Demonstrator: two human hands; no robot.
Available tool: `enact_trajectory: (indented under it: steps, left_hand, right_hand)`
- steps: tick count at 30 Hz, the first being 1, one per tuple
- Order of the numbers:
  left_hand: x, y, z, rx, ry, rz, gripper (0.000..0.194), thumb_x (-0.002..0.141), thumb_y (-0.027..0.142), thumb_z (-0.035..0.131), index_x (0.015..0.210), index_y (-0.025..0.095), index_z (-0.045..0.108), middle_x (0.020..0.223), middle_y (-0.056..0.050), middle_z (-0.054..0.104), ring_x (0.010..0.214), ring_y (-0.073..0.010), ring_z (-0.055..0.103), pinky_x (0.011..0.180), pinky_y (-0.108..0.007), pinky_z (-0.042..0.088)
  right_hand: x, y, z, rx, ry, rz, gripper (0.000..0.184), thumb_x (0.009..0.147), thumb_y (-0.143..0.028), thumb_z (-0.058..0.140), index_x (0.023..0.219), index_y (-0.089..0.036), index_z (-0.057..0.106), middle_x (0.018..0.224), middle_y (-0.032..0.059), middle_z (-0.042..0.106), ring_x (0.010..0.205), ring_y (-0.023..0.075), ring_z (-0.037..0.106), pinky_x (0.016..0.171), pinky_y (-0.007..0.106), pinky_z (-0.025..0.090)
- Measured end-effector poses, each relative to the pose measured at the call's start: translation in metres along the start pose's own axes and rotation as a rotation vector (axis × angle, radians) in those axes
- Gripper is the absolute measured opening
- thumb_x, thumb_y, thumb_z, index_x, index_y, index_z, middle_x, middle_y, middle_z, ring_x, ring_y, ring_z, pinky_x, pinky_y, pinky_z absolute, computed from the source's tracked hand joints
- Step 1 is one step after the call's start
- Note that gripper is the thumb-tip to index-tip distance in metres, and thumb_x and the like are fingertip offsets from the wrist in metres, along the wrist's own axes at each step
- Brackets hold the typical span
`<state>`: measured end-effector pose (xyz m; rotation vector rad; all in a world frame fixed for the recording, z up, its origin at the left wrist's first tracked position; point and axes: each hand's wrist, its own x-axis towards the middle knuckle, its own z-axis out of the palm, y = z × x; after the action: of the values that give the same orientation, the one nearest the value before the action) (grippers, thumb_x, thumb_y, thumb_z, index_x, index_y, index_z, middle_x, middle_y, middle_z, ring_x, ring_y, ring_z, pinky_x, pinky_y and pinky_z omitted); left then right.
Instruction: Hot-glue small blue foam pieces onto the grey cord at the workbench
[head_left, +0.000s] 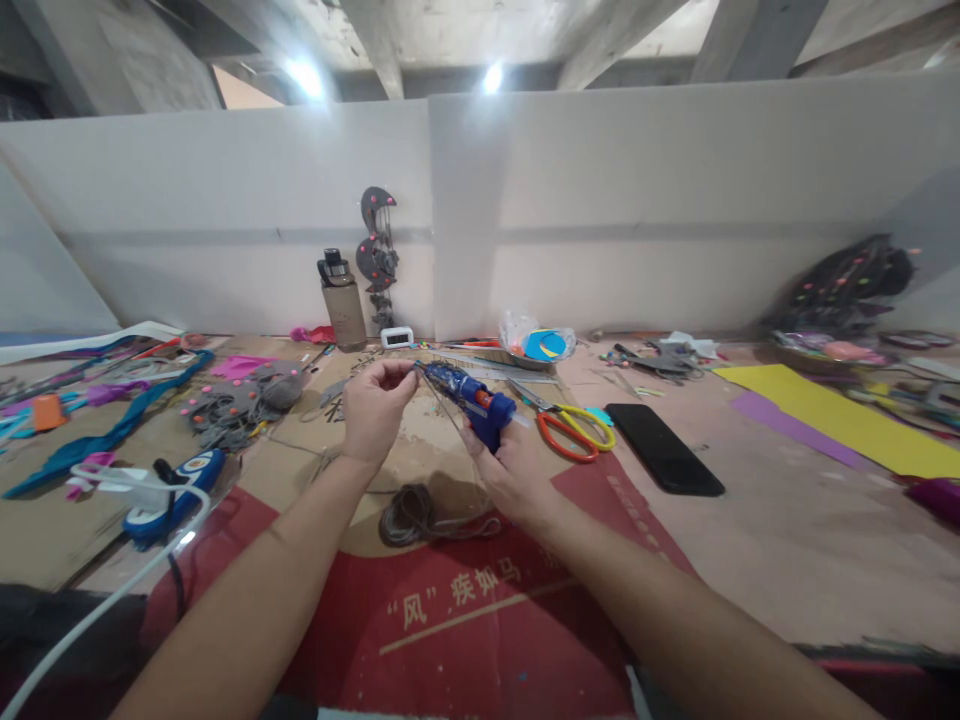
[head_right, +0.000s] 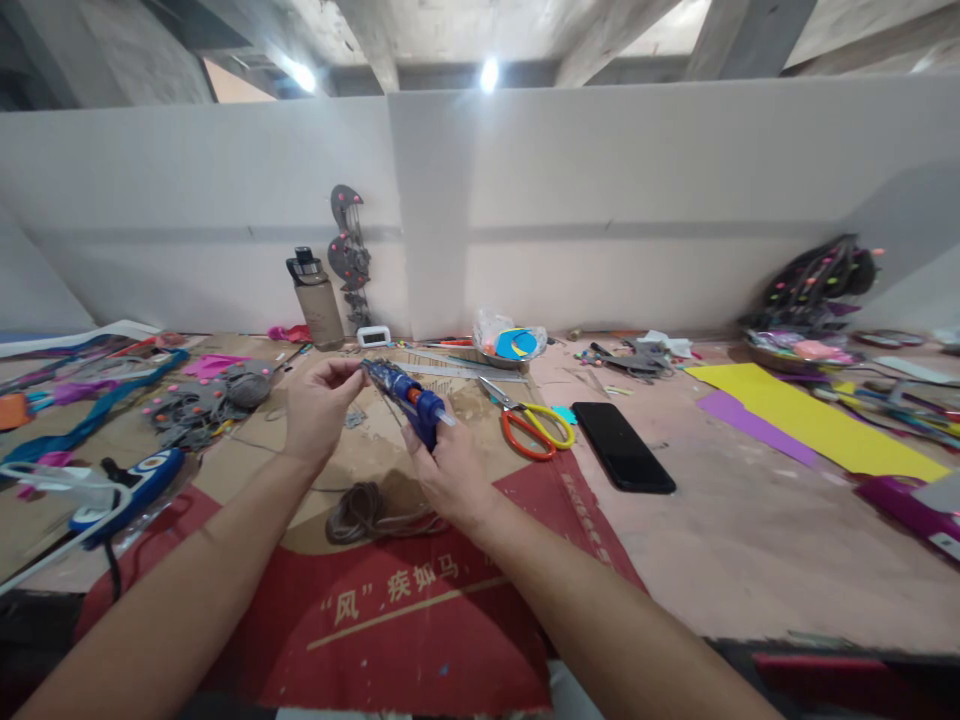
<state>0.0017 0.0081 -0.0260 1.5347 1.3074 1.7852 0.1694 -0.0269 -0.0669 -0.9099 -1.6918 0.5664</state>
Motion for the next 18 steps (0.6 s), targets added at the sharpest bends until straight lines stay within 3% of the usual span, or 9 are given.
enact_trajectory:
  steps: [7,18]
  left_hand:
    - [-0.0010,0.0004,-0.0003,0.000,-0.012,-0.001,0.019,0.070,0.030,0.067,0.081,0.015,0.068,0.073,-0.004,0.067,0.066,-0.0131,0.061,0.064,-0.025,0.047]
    - [-0.0003,0.0020,-0.0001,-0.008,0.000,0.001,0.019,0.070,0.028,0.067,0.082,0.014,0.068,0.076,-0.004,0.068,0.068,-0.0137,0.062,0.067,-0.026,0.049]
  right_hand:
    - [0.0001,-0.0009,-0.0012,-0.007,-0.001,0.027,0.028,0.087,-0.035,0.049,0.107,-0.017,0.054,0.087,0.0069,0.061,0.077,0.0194,0.057,0.073,0.033,0.048]
    - [-0.0009,0.0007,0.0002,-0.010,-0.001,0.008,0.028,0.088,-0.035,0.048,0.108,-0.018,0.053,0.092,0.0077,0.062,0.081,0.0204,0.058,0.076,0.034,0.047]
